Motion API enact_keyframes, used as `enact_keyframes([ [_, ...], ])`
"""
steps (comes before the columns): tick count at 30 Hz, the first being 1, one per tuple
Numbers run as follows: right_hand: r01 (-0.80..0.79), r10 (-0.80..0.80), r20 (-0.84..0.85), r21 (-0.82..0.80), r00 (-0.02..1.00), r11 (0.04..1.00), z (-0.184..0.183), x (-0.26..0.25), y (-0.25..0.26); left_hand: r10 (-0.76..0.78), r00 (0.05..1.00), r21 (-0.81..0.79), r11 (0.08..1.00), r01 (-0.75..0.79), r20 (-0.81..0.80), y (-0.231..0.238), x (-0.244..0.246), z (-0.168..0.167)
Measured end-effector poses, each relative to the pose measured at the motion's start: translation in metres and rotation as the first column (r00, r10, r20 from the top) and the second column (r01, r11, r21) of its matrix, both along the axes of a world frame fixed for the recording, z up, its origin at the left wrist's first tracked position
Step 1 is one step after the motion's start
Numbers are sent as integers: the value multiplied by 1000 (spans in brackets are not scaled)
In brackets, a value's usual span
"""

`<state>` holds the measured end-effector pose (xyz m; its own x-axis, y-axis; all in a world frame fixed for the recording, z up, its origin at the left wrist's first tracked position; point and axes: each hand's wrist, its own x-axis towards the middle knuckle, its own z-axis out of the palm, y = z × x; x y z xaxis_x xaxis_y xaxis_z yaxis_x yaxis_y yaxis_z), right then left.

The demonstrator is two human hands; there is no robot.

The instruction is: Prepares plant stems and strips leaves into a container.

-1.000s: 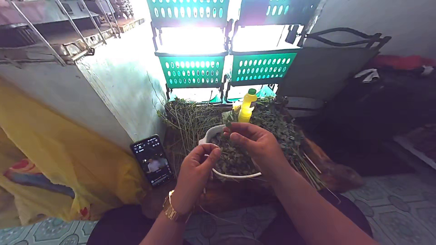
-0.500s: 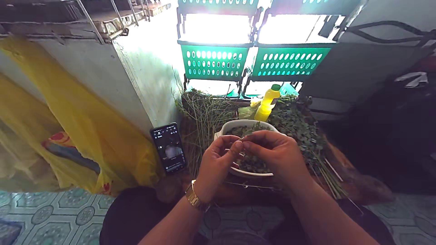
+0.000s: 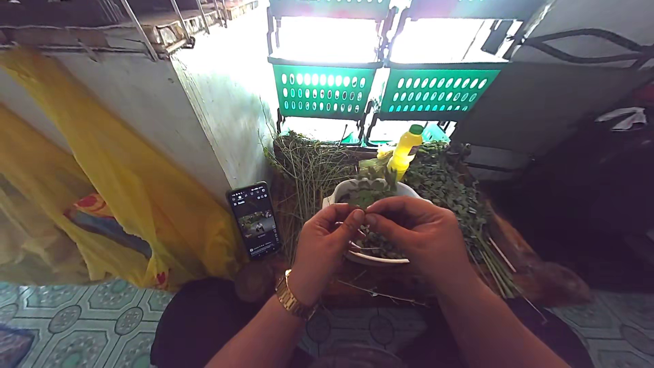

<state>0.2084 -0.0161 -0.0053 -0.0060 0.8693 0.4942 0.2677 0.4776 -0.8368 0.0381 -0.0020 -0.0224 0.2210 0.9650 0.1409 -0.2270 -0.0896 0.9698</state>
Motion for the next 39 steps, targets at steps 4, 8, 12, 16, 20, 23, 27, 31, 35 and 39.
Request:
enact_keyframes([
  [4,2,-2,-9,13,1000,1000,-4,0,-1,70,998,21,997,-70,0,1,3,-4],
  [8,32,-32,9,-18,999,999,-9,11,-3,106,994,4,994,-106,-18,6,-2,-7],
  [12,95,-96,-19,-49,995,994,-18,27,2,159,987,-2,987,-159,-14,15,-7,-9],
  [16,289,-260,181,-164,949,943,-33,52,18,145,988,-11,989,-146,-54,22,-11,-7],
  [20,387,-298,426,-138,854,912,-41,74,25,-7,976,-6,1000,6,-215,19,-11,-2],
  [23,383,-424,340,183,840,905,-22,74,14,-94,945,25,994,107,-312,15,-12,-1],
  [27,-13,-135,421,329,897,944,17,65,2,-180,921,32,979,203,-346,11,-8,1],
  [31,-323,159,650,141,743,936,26,53,4,-255,894,40,956,289,-369,8,-5,-1],
  [35,-369,257,686,18,681,929,22,51,6,-304,854,51,933,357,-423,8,-7,-2],
  [39,-374,289,627,4,723,928,19,51,6,-351,832,79,903,422,-429,10,-8,-4],
])
